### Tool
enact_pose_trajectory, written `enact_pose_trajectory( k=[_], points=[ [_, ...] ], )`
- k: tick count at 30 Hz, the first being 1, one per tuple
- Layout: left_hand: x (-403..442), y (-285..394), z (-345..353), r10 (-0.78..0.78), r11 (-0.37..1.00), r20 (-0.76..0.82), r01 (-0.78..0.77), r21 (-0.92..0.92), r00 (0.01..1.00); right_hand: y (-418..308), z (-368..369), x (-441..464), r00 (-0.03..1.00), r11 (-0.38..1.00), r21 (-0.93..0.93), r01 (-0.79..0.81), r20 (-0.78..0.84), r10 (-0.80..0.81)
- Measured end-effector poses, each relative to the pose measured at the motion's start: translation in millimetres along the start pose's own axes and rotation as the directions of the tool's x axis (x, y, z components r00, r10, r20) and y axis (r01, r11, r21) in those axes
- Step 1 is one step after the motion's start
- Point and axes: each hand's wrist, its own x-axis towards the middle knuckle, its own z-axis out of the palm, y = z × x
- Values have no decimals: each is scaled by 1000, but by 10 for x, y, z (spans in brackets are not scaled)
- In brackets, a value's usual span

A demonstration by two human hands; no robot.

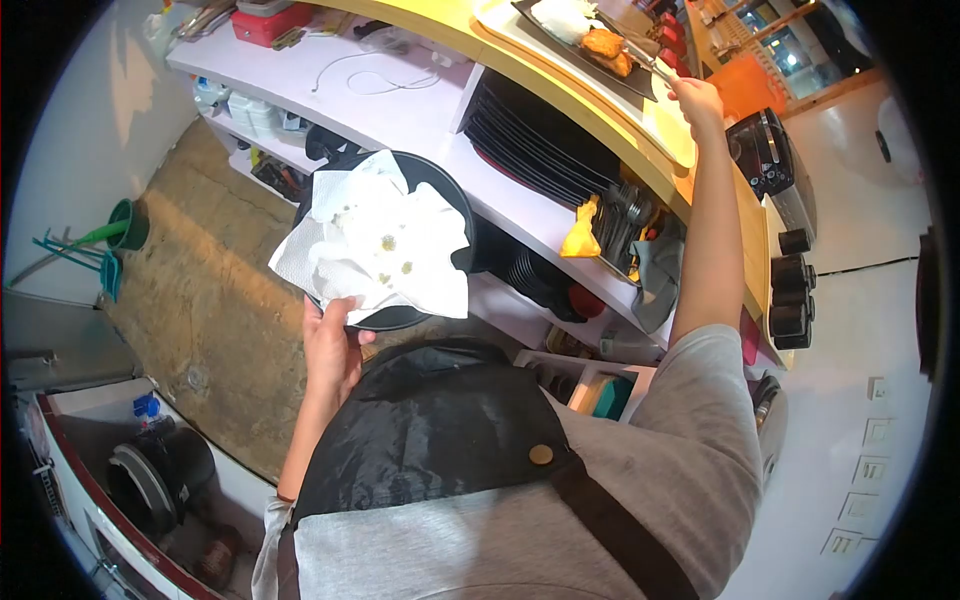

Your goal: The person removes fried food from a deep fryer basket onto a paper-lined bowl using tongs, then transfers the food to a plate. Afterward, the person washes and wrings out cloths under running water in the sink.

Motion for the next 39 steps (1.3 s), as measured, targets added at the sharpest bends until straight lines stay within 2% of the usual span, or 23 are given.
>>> enact_pose_trajectory(
  k=[4,5,7,9,11,13,14,15,16,17,18,19,21,22,23,24,26,29,31,33,34,37,39],
  points=[
    [7,40,-70,6,1000,2,-6,1,1000,-164,-90,-126,988,998,-59,8,-151,-17],
    [1,55,-70,9,1000,-6,-9,10,1000,-171,-54,-140,988,998,-57,4,-151,-13],
    [-7,76,-79,7,1000,1,-7,15,1000,-209,-2,-153,979,974,-204,98,-158,-131],
    [6,70,-97,4,1000,8,-4,15,1000,-213,8,-165,984,973,-216,83,-136,-114],
    [38,51,-134,-32,999,64,31,15,997,-186,21,-204,950,990,-67,126,-280,-140],
    [28,70,-110,-49,999,79,48,26,996,-519,-91,-790,935,955,140,260,-282,-214],
    [42,90,-99,-67,997,91,63,42,994,-494,-63,-953,938,943,143,300,-223,-265],
    [89,58,-123,-88,993,97,80,85,991,-668,-56,-1389,922,883,268,386,-115,-369],
    [99,88,-102,-126,985,113,111,133,986,-743,18,-1771,892,860,249,445,-33,-451],
    [94,124,-93,-168,971,124,143,192,978,-816,57,-2104,814,803,448,393,237,-530],
    [118,119,-133,-199,957,161,156,243,967,-814,140,-2267,571,657,403,636,326,-753],
    [152,138,-173,-231,939,200,164,302,952,-772,313,-2549,505,620,588,519,374,-777],
    [117,383,-172,-361,793,238,162,588,902,-862,467,-3122,574,760,145,633,571,-587],
    [147,365,-222,-391,786,264,170,595,881,-843,523,-3413,641,782,31,623,552,-533],
    [217,336,-290,-434,772,296,182,609,851,-827,567,-3643,717,806,-94,585,525,-459],
    [324,360,-317,-484,768,375,178,614,791,-833,613,-3758,785,846,-130,517,467,-408],
    [497,259,-443,-578,730,483,153,666,657,-775,518,-4236,899,920,-17,393,219,-380],
    [608,168,-408,-754,605,507,142,783,418,-762,214,-4964,988,996,1,89,-125,-88],
    [416,118,-237,-798,563,503,114,818,330,-894,-57,-5527,885,996,-23,-83,-461,63],
    [48,42,-68,-808,577,554,82,813,199,-1057,-253,-6222,754,933,-71,-353,-612,239],
    [-52,-98,-52,-827,563,560,96,821,56,-1115,-333,-6566,671,878,-64,-474,-672,313],
    [-711,-479,77,-836,536,535,24,844,-118,-1219,-310,-7688,505,679,-146,-720,-780,368],
    [-1307,-745,141,-851,491,475,-23,871,-224,-1473,-220,-8316,297,535,40,-844,-796,527]
  ],
)
